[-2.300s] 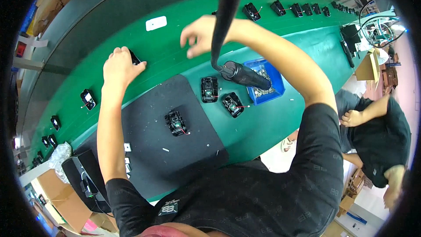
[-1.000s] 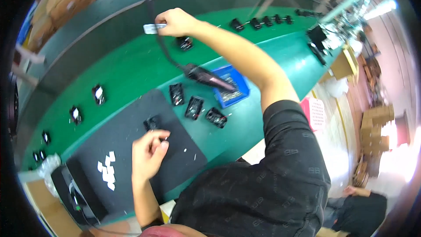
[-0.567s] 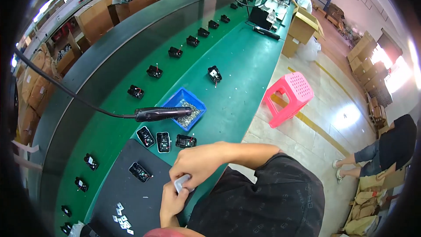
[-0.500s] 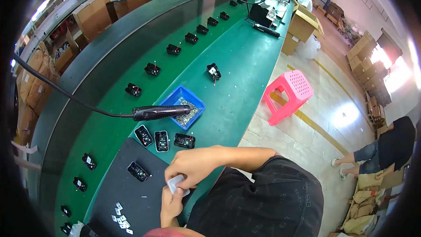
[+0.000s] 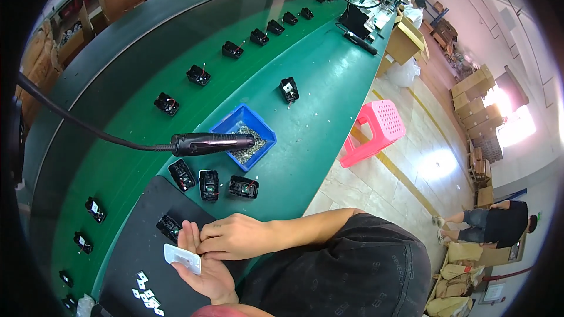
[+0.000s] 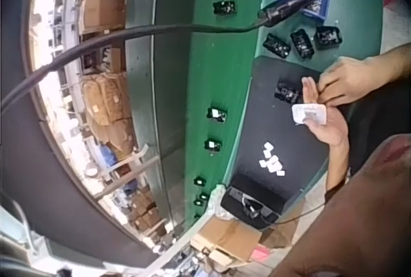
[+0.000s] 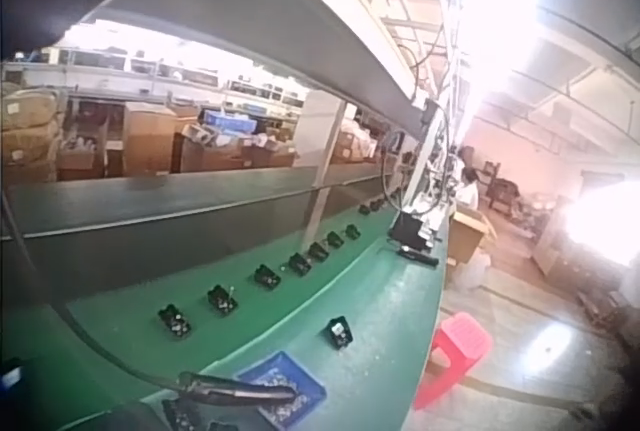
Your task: The person assembles electronic components by hand, then tightens small screws into an electronic case with an electric screwdriver to secure an internal component and a plastic part.
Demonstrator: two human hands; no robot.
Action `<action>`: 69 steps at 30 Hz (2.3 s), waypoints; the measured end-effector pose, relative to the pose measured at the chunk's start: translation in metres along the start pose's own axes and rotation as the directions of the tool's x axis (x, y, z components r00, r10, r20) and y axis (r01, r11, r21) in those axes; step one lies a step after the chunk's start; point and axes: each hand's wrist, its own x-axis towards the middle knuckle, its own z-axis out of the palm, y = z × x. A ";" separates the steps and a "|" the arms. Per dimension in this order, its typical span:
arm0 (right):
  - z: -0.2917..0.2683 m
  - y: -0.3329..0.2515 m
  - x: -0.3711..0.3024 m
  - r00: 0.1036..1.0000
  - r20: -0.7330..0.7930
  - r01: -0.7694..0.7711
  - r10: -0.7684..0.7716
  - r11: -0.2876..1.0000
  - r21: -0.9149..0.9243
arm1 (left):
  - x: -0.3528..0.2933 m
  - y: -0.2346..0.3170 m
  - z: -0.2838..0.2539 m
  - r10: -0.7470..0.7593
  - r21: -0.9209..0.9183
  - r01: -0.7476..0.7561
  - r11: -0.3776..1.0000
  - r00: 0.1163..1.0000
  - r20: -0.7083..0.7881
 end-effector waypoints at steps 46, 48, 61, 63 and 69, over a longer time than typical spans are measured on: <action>-0.027 0.012 0.019 0.953 0.096 -0.300 0.286 0.932 0.205 | 0.026 0.015 -0.016 -0.108 0.531 0.021 0.847 0.985 0.132; -0.027 0.011 0.020 0.959 0.094 -0.279 0.266 0.944 0.177 | 0.025 0.015 -0.017 -0.077 0.525 0.012 0.851 0.992 0.102; -0.021 0.012 0.018 0.942 0.046 -0.334 0.331 0.939 0.080 | 0.023 0.010 -0.021 -0.048 0.779 -0.063 0.624 0.992 0.118; -0.022 0.012 0.020 0.943 0.035 -0.333 0.332 0.940 0.076 | 0.022 0.008 -0.017 -0.019 0.753 -0.066 0.655 0.994 0.104; -0.017 0.016 0.017 0.975 -0.065 -0.213 0.211 0.977 -0.026 | 0.019 0.001 -0.017 0.012 0.648 -0.035 0.761 0.999 0.040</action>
